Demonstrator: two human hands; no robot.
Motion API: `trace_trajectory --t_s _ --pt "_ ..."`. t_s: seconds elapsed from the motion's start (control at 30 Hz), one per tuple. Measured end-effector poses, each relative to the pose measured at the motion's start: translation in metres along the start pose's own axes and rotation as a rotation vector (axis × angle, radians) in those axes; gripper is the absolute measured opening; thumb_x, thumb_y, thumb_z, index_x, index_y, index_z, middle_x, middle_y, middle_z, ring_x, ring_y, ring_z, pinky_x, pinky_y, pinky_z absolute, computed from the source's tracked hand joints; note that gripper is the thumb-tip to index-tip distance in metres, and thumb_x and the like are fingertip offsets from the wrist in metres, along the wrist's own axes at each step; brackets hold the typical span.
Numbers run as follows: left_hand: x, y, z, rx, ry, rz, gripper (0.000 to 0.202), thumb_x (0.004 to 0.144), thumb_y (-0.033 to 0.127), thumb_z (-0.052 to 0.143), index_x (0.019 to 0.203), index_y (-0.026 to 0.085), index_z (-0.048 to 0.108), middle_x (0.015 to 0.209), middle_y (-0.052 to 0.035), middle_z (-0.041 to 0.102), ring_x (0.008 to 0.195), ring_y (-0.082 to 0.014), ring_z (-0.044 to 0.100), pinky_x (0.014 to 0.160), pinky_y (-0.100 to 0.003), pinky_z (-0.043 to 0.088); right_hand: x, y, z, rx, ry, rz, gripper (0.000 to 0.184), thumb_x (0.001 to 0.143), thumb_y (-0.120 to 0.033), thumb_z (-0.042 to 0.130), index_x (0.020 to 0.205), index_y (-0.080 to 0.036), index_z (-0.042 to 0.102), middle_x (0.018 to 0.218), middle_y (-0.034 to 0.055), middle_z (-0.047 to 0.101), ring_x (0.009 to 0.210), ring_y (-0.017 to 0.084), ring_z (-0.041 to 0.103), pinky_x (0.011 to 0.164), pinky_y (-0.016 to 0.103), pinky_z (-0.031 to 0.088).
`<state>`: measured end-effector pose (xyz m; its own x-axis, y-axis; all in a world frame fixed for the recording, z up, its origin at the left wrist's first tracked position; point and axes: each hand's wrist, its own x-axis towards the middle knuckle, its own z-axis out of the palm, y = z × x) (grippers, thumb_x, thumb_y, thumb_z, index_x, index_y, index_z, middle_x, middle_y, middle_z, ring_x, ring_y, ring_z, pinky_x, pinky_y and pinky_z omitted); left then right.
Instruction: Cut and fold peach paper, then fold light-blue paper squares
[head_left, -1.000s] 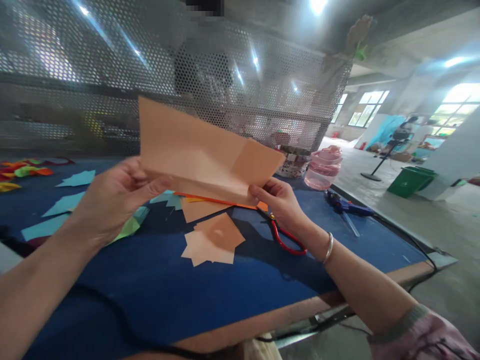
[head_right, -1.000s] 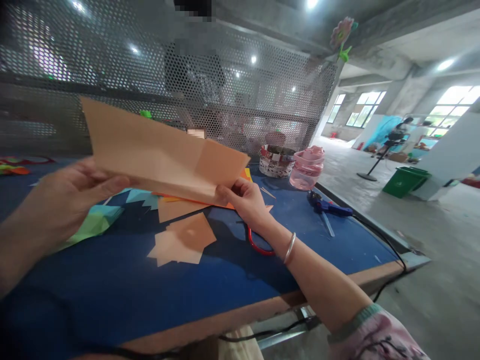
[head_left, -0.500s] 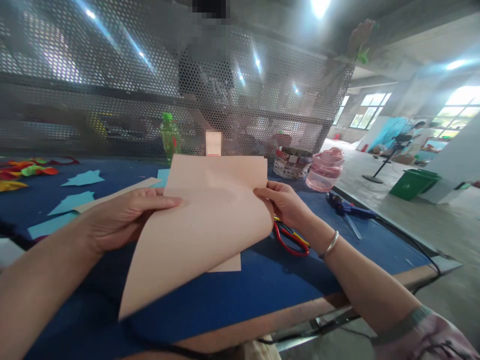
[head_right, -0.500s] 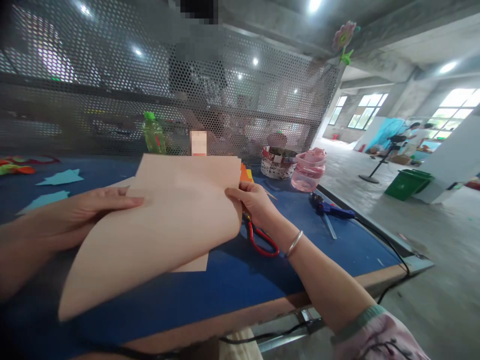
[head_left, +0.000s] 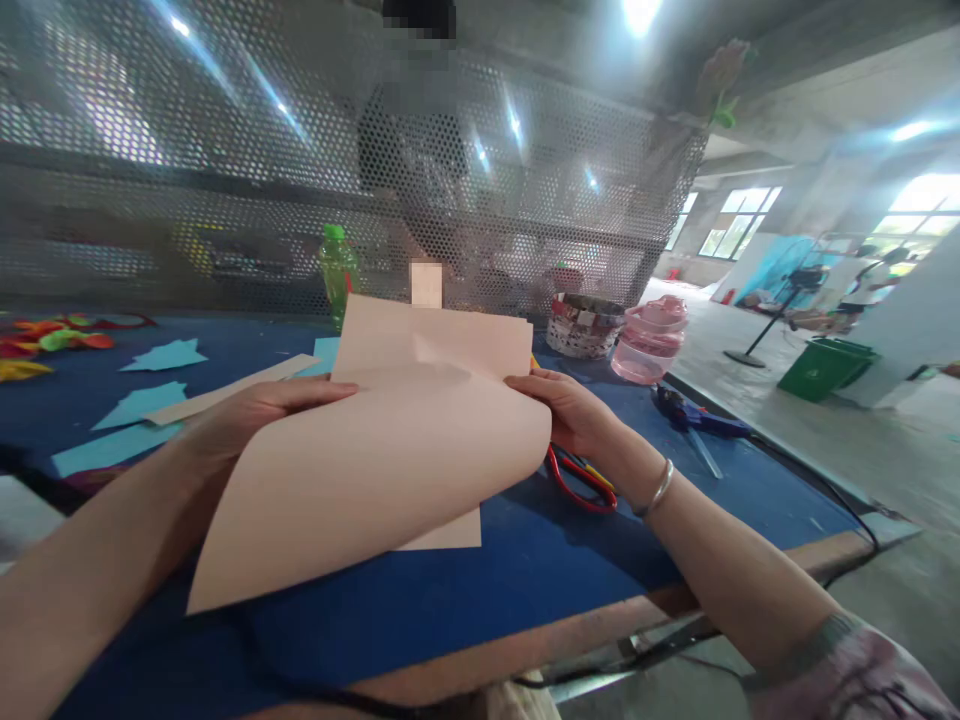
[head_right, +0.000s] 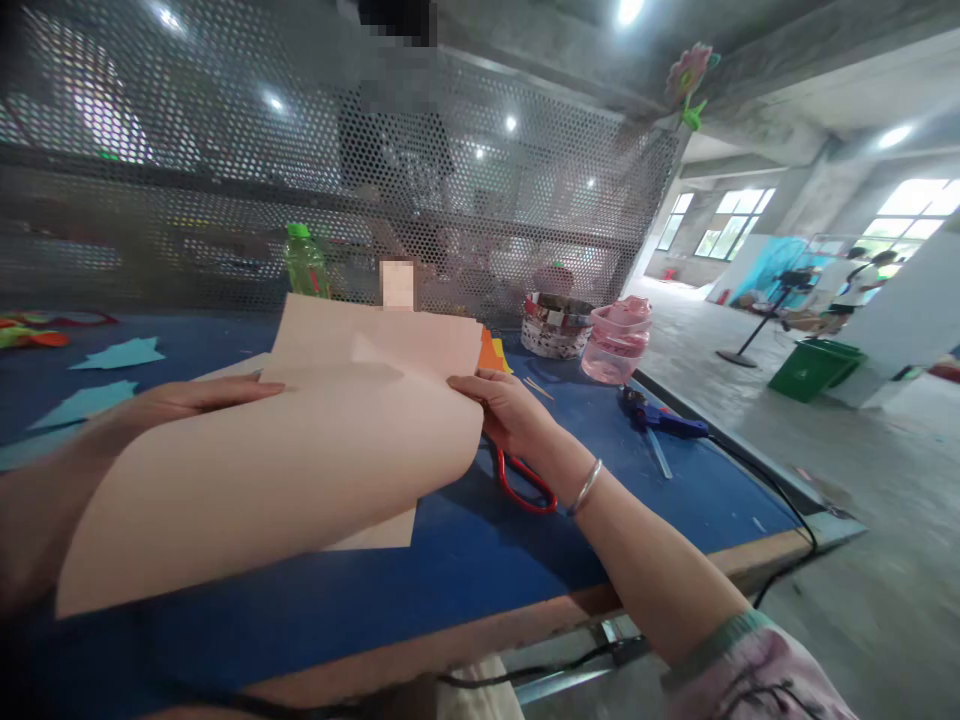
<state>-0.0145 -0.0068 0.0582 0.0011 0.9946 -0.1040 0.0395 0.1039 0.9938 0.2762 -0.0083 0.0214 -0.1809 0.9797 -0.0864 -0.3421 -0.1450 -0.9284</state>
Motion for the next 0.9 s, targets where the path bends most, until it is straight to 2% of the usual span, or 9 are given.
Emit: trace_trajectory --t_s 0.07,0.13,0.27,0.37,0.53,0.63,0.73,0.83,0.9 --pt "-0.001 0.0 0.004 -0.129 -0.049 -0.263 0.025 0.066 0.013 0.074 0.09 0.015 0.074 0.065 -0.0044 0.076 0.051 -0.0243 0.073 0.043 -0.035 0.061 0.001 0.001 -0.002 0.007 0.004 0.004 0.017 0.07 -0.016 0.075 0.085 -0.012 0.069 0.079 0.0076 0.075 0.065 0.014 0.068 0.065 0.024 0.055" --pt "-0.003 0.002 0.007 -0.199 -0.11 -0.359 0.028 0.07 0.01 0.069 0.098 0.013 0.073 0.064 -0.0059 0.076 0.049 -0.0216 0.072 0.042 -0.03 0.06 0.003 0.003 -0.004 0.003 0.007 -0.006 0.018 0.07 -0.015 0.076 0.086 -0.011 0.069 0.078 0.0073 0.075 0.065 0.014 0.068 0.066 0.024 0.056" --pt "-0.005 0.004 0.009 -0.23 -0.2 -0.337 0.038 0.073 0.006 0.067 0.11 0.012 0.07 0.071 -0.0073 0.077 0.053 -0.0205 0.073 0.047 -0.03 0.062 0.007 0.012 -0.007 -0.045 0.072 -0.008 0.02 0.069 -0.012 0.077 0.088 -0.012 0.071 0.078 0.0067 0.076 0.065 0.015 0.069 0.065 0.025 0.056" --pt "-0.005 0.004 0.009 -0.196 -0.222 -0.333 0.041 0.071 0.004 0.067 0.111 0.011 0.07 0.072 -0.007 0.078 0.056 -0.0193 0.073 0.051 -0.029 0.062 0.008 0.013 -0.007 -0.105 0.116 0.042 0.017 0.068 -0.011 0.077 0.084 -0.012 0.07 0.075 0.0065 0.075 0.062 0.015 0.068 0.061 0.025 0.055" --pt "-0.007 0.007 0.007 -0.146 -0.157 -0.27 0.034 0.068 0.013 0.069 0.102 0.013 0.073 0.07 -0.003 0.075 0.053 -0.0177 0.07 0.044 -0.026 0.059 -0.001 -0.003 -0.005 -0.052 -0.019 0.075 0.015 0.07 -0.019 0.078 0.08 -0.015 0.067 0.067 0.0023 0.07 0.062 0.014 0.065 0.059 0.024 0.054" --pt "-0.008 0.007 0.005 -0.127 -0.17 -0.224 0.035 0.068 0.019 0.071 0.102 0.013 0.073 0.072 -0.0033 0.075 0.058 -0.0201 0.072 0.048 -0.03 0.06 -0.006 -0.012 -0.004 -0.065 -0.077 0.071 0.015 0.072 -0.024 0.076 0.078 -0.017 0.065 0.058 -0.0018 0.063 0.056 0.012 0.06 0.052 0.021 0.049" --pt "-0.004 0.0 0.003 -0.129 -0.195 -0.248 0.03 0.066 0.021 0.075 0.094 0.014 0.072 0.072 -0.0043 0.074 0.059 -0.0195 0.071 0.051 -0.029 0.06 -0.006 -0.011 -0.006 -0.127 -0.093 0.072 0.015 0.074 -0.028 0.074 0.078 -0.017 0.063 0.056 -0.0031 0.06 0.05 0.01 0.055 0.046 0.02 0.044" --pt "0.006 -0.009 0.0 -0.108 -0.244 -0.263 0.023 0.065 0.02 0.079 0.086 0.014 0.07 0.068 -0.0031 0.073 0.058 -0.016 0.069 0.052 -0.025 0.057 0.0 -0.002 -0.009 -0.242 -0.026 0.001 0.017 0.075 -0.03 0.073 0.078 -0.018 0.062 0.055 -0.0048 0.057 0.043 0.007 0.046 0.039 0.019 0.035" --pt "0.013 -0.014 -0.004 -0.055 -0.301 -0.236 0.027 0.063 0.018 0.081 0.087 0.014 0.071 0.072 -0.0033 0.075 0.062 -0.0167 0.07 0.055 -0.025 0.057 0.005 0.007 -0.011 -0.365 0.052 -0.08 0.018 0.072 -0.029 0.074 0.078 -0.018 0.062 0.056 -0.0062 0.057 0.039 0.005 0.039 0.035 0.019 0.029"
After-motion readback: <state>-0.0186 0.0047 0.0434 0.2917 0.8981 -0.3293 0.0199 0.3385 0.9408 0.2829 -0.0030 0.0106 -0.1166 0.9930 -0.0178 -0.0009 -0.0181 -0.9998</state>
